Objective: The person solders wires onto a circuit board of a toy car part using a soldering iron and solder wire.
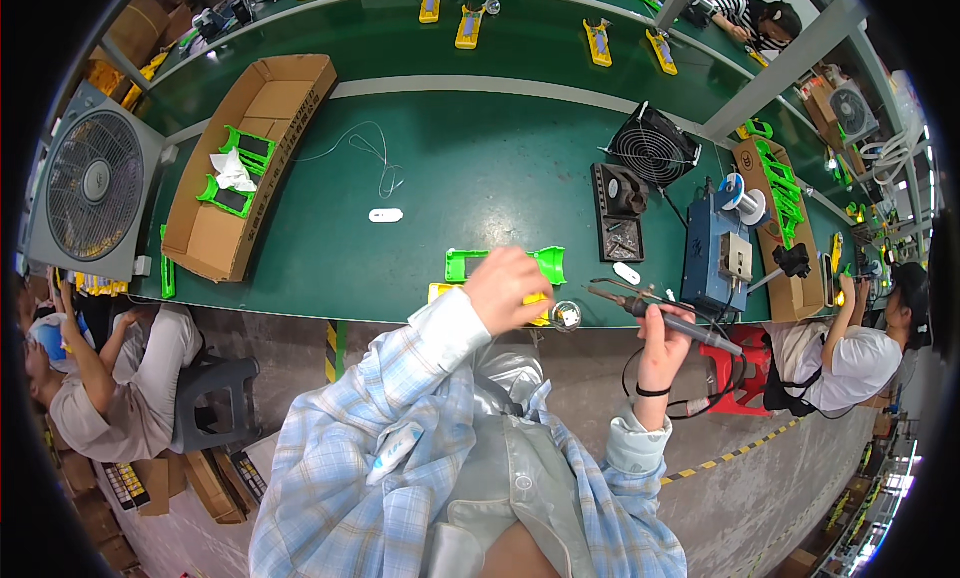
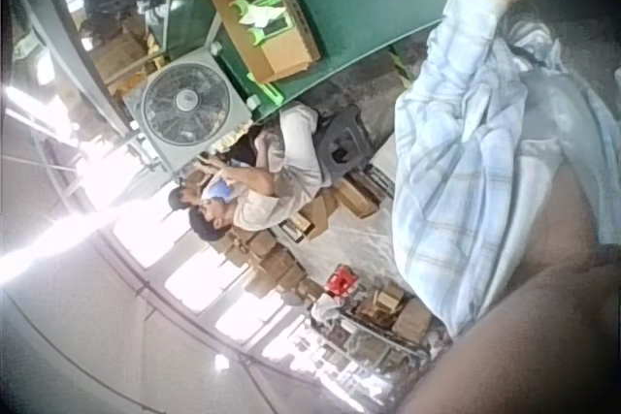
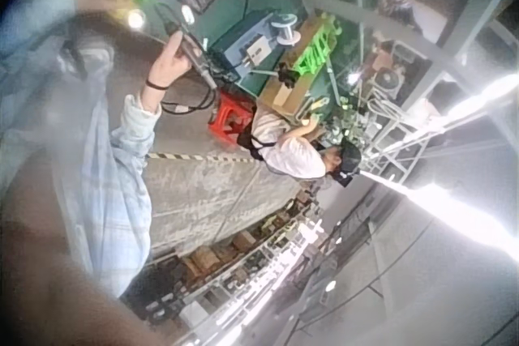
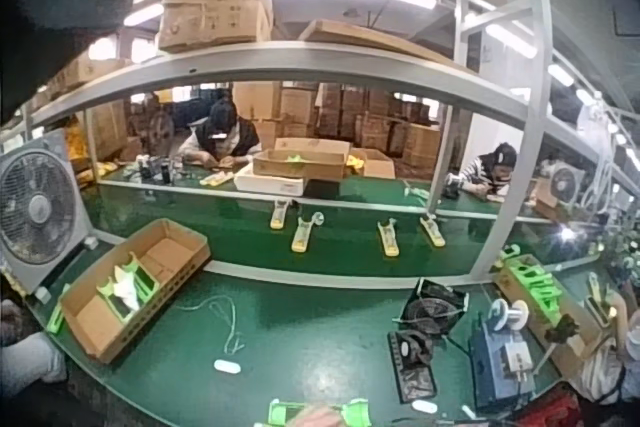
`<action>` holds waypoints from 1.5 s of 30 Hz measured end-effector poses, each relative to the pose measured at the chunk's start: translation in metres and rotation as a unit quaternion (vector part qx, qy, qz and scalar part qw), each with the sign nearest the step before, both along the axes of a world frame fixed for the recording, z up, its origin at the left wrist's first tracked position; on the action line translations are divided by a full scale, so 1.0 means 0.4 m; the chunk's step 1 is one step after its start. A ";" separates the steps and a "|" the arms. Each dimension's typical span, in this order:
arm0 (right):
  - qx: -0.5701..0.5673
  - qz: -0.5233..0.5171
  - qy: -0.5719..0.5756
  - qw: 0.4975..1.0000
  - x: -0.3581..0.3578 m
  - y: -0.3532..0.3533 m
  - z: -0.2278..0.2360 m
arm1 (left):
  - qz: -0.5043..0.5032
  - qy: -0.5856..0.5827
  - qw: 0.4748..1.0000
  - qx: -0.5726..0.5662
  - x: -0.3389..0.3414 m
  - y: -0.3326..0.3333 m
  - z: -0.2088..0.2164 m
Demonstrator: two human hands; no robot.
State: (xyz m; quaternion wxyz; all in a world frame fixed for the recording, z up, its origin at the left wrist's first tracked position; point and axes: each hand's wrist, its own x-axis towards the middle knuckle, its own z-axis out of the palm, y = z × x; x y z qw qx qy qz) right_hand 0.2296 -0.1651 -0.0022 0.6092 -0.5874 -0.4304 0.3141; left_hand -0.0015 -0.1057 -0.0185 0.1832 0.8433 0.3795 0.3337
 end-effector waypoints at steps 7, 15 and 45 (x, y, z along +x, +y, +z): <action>0.008 -0.054 0.039 0.998 0.064 -0.074 0.009 | -0.131 -0.022 0.988 0.079 0.058 -0.020 -0.053; -0.004 -0.040 0.061 0.997 0.071 -0.088 0.001 | 0.169 -0.087 0.981 0.022 -0.005 -0.059 -0.029; 0.023 0.106 0.051 0.993 -0.082 -0.004 0.092 | 0.298 -0.108 0.948 -0.022 -0.044 -0.122 -0.071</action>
